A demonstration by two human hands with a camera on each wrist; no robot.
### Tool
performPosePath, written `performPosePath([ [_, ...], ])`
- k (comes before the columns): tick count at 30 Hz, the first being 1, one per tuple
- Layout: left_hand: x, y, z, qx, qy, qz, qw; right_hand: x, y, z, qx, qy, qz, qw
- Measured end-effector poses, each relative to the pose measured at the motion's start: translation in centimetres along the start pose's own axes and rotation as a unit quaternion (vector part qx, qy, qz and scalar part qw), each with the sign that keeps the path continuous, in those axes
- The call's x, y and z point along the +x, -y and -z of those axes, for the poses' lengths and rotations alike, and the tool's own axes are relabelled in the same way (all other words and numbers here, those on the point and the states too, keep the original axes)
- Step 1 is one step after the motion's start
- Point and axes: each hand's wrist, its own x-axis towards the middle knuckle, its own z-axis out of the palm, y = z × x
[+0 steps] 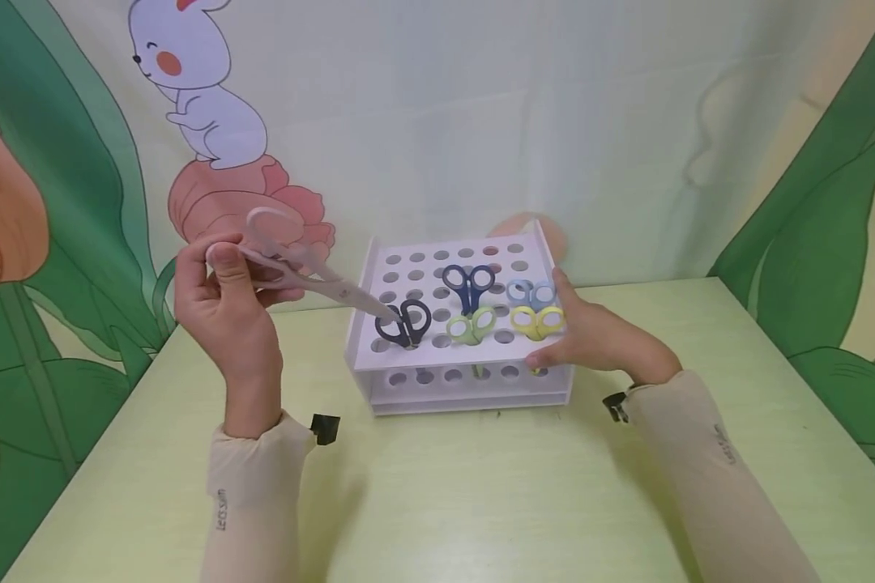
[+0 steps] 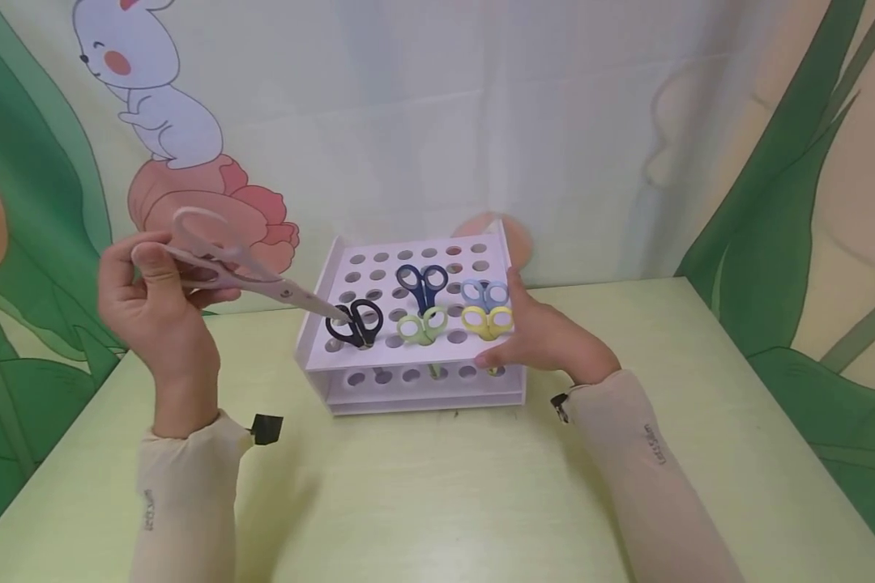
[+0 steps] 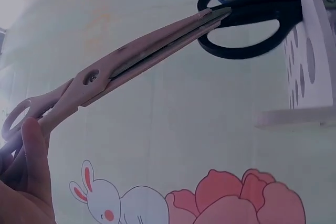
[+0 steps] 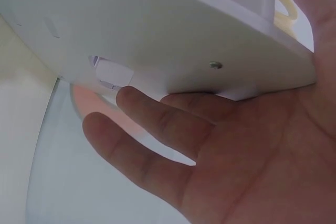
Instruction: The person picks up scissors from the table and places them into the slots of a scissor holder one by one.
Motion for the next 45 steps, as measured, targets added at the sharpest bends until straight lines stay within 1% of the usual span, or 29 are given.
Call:
performPosePath([
  [2,0.0,0.0,0.1,0.022,0.004,-0.009,0.9997,0.1,0.0,-0.1,0.001,-0.001,0.002,1.0000],
  [5,0.1,-0.2,0.3,0.048,0.002,-0.022,0.9986,0.1,0.0,-0.1,0.003,-0.001,0.005,1.0000],
  [8,0.1,-0.3,0.3,0.054,0.005,-0.022,0.9983,0.1,0.0,0.0,0.004,-0.002,0.001,1.0000],
  [11,0.1,-0.3,0.1,0.052,0.011,-0.016,0.9985,0.0,0.0,0.0,0.005,-0.001,-0.005,1.0000],
  [13,0.1,-0.4,0.1,0.046,0.005,-0.016,0.9988,-0.1,0.0,0.0,0.006,0.002,-0.009,0.9999],
  [15,0.2,-0.7,0.1,0.025,-0.004,-0.017,0.9995,-0.1,0.0,0.0,0.006,0.003,-0.011,0.9999],
  [17,0.1,-1.0,-0.1,-0.002,-0.006,-0.016,0.9999,-0.1,0.1,0.0,0.005,0.002,-0.010,0.9999],
  [19,-0.2,-1.2,-0.6,-0.024,0.006,-0.010,0.9996,0.0,0.1,0.1,0.004,-0.001,-0.007,1.0000],
  [20,-0.4,-1.2,-0.8,-0.024,0.016,-0.006,0.9996,0.0,0.1,0.1,0.004,-0.002,-0.006,1.0000],
  [24,-1.5,-0.7,-2.0,0.003,0.062,0.014,0.9980,0.0,0.0,0.0,0.008,-0.002,-0.007,0.9999],
  [26,-1.9,-0.5,-2.3,0.016,0.074,0.019,0.9970,0.0,0.0,0.0,0.010,-0.001,-0.008,0.9999],
  [29,-2.1,-0.2,-2.4,0.016,0.081,0.022,0.9963,0.0,0.0,0.0,0.008,-0.001,-0.007,0.9999],
  [31,-2.0,-0.1,-2.3,0.016,0.077,0.020,0.9967,0.0,0.0,0.0,0.007,-0.001,-0.005,1.0000],
  [37,-1.5,-0.3,-2.1,-0.002,0.035,0.011,0.9993,0.0,0.3,0.1,0.009,-0.002,0.005,0.9999],
  [40,-1.6,-0.3,-2.2,-0.011,0.034,0.015,0.9993,-0.1,0.3,0.1,0.009,0.000,0.001,1.0000],
  [45,-1.8,-0.2,-2.4,-0.001,0.038,0.013,0.9992,-0.1,0.1,0.0,0.012,0.000,-0.004,0.9999],
])
